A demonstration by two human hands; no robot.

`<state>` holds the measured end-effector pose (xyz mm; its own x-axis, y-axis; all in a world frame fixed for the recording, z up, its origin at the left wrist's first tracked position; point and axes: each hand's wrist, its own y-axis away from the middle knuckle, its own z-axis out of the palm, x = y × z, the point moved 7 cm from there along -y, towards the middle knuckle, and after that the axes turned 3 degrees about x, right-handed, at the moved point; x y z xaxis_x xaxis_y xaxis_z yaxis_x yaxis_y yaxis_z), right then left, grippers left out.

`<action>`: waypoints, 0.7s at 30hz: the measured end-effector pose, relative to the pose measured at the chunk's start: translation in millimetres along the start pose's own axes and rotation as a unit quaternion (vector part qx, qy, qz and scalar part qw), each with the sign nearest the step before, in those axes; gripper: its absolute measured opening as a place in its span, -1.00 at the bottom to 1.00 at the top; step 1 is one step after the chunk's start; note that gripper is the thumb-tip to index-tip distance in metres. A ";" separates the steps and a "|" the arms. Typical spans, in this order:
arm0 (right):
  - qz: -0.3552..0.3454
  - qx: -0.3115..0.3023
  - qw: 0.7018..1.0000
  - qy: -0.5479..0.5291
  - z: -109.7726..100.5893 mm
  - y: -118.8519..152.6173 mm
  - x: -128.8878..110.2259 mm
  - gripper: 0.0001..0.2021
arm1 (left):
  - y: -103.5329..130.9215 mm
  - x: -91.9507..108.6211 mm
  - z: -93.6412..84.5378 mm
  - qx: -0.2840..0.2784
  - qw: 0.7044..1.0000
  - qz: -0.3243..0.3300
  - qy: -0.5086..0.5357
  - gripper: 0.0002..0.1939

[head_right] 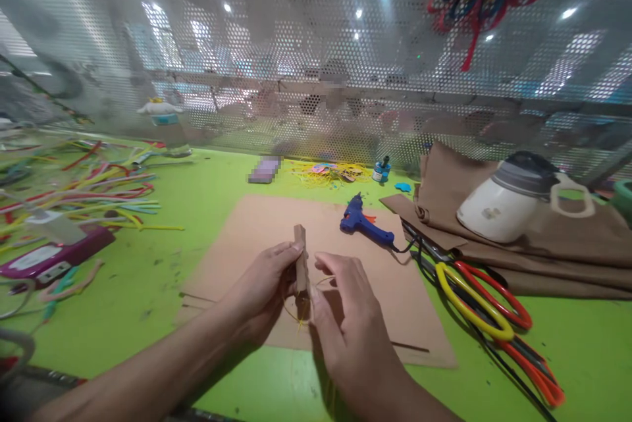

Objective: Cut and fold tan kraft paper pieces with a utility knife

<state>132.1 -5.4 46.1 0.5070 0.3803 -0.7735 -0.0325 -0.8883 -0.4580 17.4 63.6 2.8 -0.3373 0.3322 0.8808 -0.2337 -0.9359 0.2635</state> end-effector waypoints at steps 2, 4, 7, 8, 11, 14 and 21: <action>-0.053 0.014 0.998 0.042 -2.0 0.2 -8.1 -0.68 | 0.2 -0.3 0.3 0.005 1.000 0.002 -0.001 -0.78; -0.104 0.017 0.993 0.062 -2.0 0.2 -17.9 -0.64 | 1.2 -0.1 1.3 0.008 1.000 0.005 0.000 -0.78; -0.183 -0.014 0.980 0.079 2.5 2.7 -31.4 -0.56 | 4.0 1.4 4.9 0.004 1.000 0.004 0.005 -0.77; -0.201 -0.030 0.975 0.091 4.9 4.2 -33.8 -0.54 | 5.0 1.8 6.5 0.001 1.000 0.001 0.005 -0.77; -0.239 -0.059 0.958 0.144 10.5 8.8 -36.7 -0.47 | 6.9 2.6 8.9 -0.007 1.000 -0.007 0.007 -0.76; -0.271 -0.052 0.944 0.180 12.6 13.1 -40.4 -0.45 | 6.4 1.6 6.1 -0.003 1.000 -0.013 0.008 -0.77; -0.302 -0.056 0.930 0.204 17.0 19.1 -45.3 -0.44 | 3.0 -3.0 1.9 -0.015 0.999 -0.031 0.004 -0.80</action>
<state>93.9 -35.2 65.0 0.6887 0.7096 -0.1492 0.4421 -0.5740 -0.6892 19.5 59.5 1.7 -0.3280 0.3910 0.8600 -0.2818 -0.9094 0.3060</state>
